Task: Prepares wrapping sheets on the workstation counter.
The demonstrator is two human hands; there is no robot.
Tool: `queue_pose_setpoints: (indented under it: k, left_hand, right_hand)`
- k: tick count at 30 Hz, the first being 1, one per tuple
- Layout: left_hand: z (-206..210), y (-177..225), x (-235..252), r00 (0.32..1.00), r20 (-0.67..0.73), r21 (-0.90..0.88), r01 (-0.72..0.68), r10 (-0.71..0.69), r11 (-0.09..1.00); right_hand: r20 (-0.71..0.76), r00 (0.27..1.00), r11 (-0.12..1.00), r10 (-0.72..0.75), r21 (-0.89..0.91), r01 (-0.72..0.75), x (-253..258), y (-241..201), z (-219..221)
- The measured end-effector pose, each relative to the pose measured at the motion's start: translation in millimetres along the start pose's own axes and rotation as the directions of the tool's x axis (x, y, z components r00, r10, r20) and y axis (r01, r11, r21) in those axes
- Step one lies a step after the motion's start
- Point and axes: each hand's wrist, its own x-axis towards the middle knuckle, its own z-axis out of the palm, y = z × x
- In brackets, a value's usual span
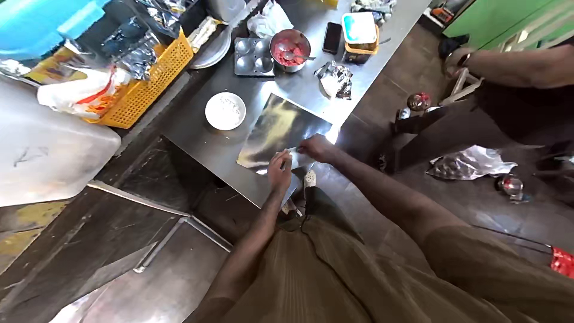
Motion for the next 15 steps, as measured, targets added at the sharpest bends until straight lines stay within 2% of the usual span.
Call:
queue_pose_setpoints:
  k: [2, 4, 6, 8, 9, 11, 13, 15]
  left_hand:
    - [-6.8, 11.2, 17.8, 0.99, 0.029, 0.085, 0.133, -0.135, 0.988]
    - [-11.8, 22.3, 38.1, 0.959, 0.039, 0.142, 0.272, -0.28, 0.952]
    - [-16.2, 30.2, 57.2, 0.918, 0.071, 0.149, 0.377, -0.39, 0.914]
    - [-19.3, 32.8, 65.9, 0.892, 0.095, 0.134, 0.429, -0.442, 0.894]
    - [-20.2, 31.7, 66.7, 0.889, 0.096, 0.13, 0.434, -0.447, 0.891]
    - [-20.4, 29.4, 67.8, 0.884, 0.094, 0.123, 0.446, -0.458, 0.886]
    - [-19.3, 27.2, 68.1, 0.871, 0.11, 0.127, 0.465, -0.479, 0.876]
    - [-17.6, 31.2, 71.1, 0.872, 0.118, 0.168, 0.454, -0.475, 0.875]
  right_hand:
    - [0.121, 0.99, 0.997, 0.066, 0.021, -0.069, 27.1, 4.5, -9.7]
    - [0.11, 0.991, 0.992, 0.074, 0.097, -0.085, 41.2, 11.7, -11.8]
    - [0.034, 0.994, 0.972, 0.106, 0.208, -0.111, 46.3, 18.1, -12.5]
    - [-0.152, 0.973, 0.96, 0.174, 0.245, -0.134, 37.0, 10.1, -12.4]
    - [-0.249, 0.954, 0.97, 0.167, 0.214, -0.114, 27.7, 3.1, -10.1]
    - [-0.319, 0.946, 0.995, 0.053, 0.094, -0.024, 7.0, -7.9, 0.8]
    - [-0.248, 0.968, 0.999, -0.036, -0.013, 0.034, -7.4, -10.1, 25.4]
    - [-0.178, 0.983, 0.997, -0.055, -0.066, 0.043, -6.2, -3.9, 45.0]
